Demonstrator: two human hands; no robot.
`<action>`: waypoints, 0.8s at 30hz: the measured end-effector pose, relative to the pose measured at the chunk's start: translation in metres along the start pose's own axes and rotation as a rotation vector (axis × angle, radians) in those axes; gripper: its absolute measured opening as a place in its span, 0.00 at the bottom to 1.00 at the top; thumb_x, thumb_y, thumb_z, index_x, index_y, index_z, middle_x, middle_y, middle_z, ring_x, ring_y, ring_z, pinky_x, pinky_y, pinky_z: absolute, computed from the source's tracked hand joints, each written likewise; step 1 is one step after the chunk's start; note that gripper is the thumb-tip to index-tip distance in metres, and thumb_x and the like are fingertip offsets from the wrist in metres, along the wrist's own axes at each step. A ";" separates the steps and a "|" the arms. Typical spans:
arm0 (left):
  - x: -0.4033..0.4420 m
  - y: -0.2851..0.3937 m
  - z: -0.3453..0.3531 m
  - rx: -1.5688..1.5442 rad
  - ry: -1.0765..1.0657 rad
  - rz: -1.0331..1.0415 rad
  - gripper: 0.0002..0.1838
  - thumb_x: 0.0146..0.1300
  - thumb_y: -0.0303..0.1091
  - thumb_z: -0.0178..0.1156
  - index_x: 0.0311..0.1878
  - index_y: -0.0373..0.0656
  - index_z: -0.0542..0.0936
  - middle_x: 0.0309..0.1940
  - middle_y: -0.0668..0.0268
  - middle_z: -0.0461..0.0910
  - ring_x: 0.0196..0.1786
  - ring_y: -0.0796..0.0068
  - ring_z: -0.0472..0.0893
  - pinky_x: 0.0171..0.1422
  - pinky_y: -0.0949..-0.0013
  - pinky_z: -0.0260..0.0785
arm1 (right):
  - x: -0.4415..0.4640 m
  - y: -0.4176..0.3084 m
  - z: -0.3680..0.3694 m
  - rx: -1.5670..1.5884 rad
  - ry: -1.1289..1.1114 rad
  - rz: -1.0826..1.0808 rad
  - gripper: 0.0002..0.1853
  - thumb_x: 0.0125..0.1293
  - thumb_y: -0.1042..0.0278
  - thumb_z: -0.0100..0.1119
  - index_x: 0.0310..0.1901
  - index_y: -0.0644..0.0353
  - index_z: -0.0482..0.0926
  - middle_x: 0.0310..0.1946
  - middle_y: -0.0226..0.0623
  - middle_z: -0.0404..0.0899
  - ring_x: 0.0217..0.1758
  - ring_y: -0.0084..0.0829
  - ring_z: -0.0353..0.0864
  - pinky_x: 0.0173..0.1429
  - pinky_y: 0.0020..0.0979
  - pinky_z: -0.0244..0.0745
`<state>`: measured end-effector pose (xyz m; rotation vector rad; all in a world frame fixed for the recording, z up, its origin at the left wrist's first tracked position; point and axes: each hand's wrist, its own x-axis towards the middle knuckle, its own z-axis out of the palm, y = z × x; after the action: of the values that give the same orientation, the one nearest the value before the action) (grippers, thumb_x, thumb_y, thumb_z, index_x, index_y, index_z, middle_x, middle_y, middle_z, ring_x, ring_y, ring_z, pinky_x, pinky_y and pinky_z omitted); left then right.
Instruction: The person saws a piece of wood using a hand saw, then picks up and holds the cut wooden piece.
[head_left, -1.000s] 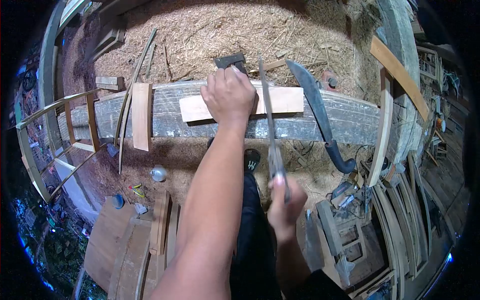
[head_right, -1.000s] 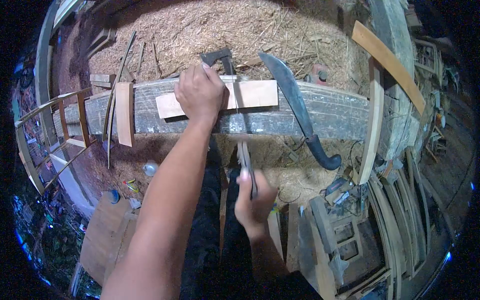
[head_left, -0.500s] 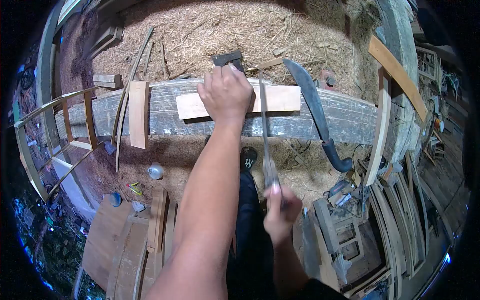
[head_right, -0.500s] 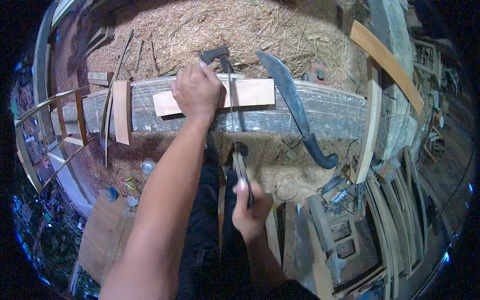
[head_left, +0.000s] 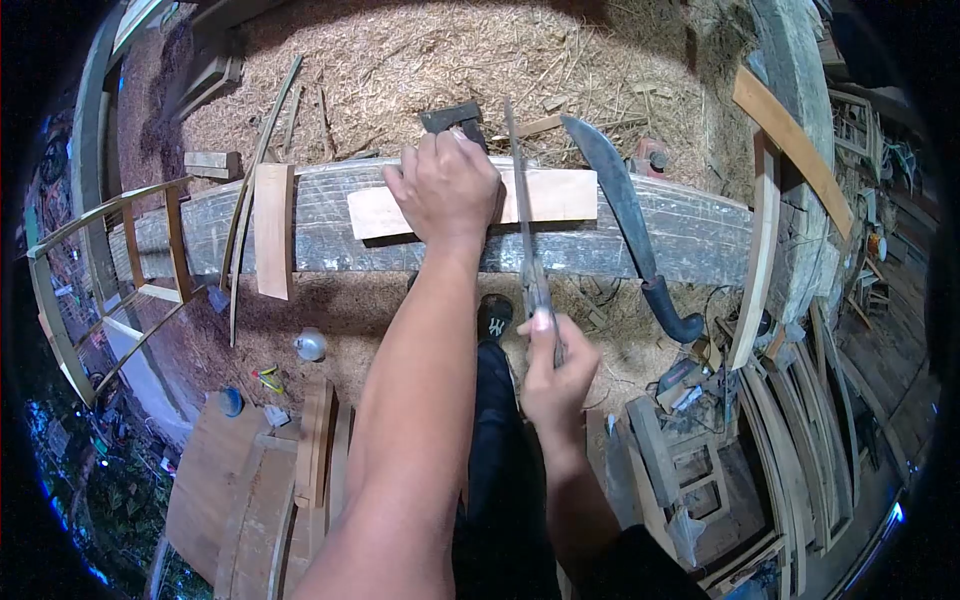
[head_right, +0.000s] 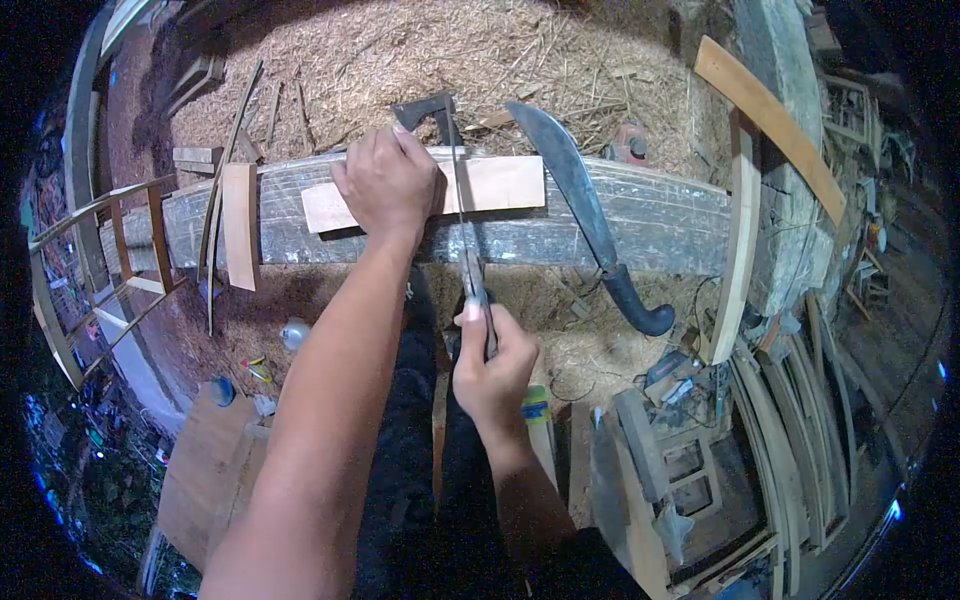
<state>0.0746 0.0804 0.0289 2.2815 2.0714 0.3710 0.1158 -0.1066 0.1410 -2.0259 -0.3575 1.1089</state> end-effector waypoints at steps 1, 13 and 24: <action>0.001 0.000 0.001 0.013 0.003 0.002 0.13 0.66 0.38 0.56 0.30 0.44 0.85 0.31 0.61 0.85 0.41 0.60 0.83 0.50 0.52 0.67 | -0.007 0.000 -0.002 -0.003 0.020 -0.005 0.13 0.75 0.66 0.55 0.33 0.64 0.82 0.25 0.36 0.82 0.29 0.24 0.80 0.36 0.30 0.71; 0.001 0.000 0.002 -0.001 -0.016 -0.027 0.15 0.68 0.39 0.54 0.31 0.44 0.85 0.33 0.60 0.86 0.42 0.59 0.83 0.51 0.51 0.67 | -0.016 0.005 -0.002 0.021 0.037 -0.021 0.16 0.77 0.60 0.57 0.34 0.61 0.83 0.18 0.27 0.72 0.22 0.19 0.71 0.29 0.28 0.64; -0.001 -0.002 0.007 -0.059 0.040 0.000 0.19 0.69 0.40 0.51 0.30 0.43 0.86 0.33 0.57 0.87 0.41 0.55 0.85 0.53 0.50 0.66 | -0.007 -0.005 -0.002 0.010 0.005 0.011 0.14 0.74 0.63 0.57 0.34 0.64 0.84 0.21 0.30 0.76 0.25 0.19 0.74 0.32 0.27 0.67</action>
<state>0.0738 0.0803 0.0219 2.2593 2.0496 0.4755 0.1142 -0.1079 0.1495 -2.0238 -0.3373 1.1102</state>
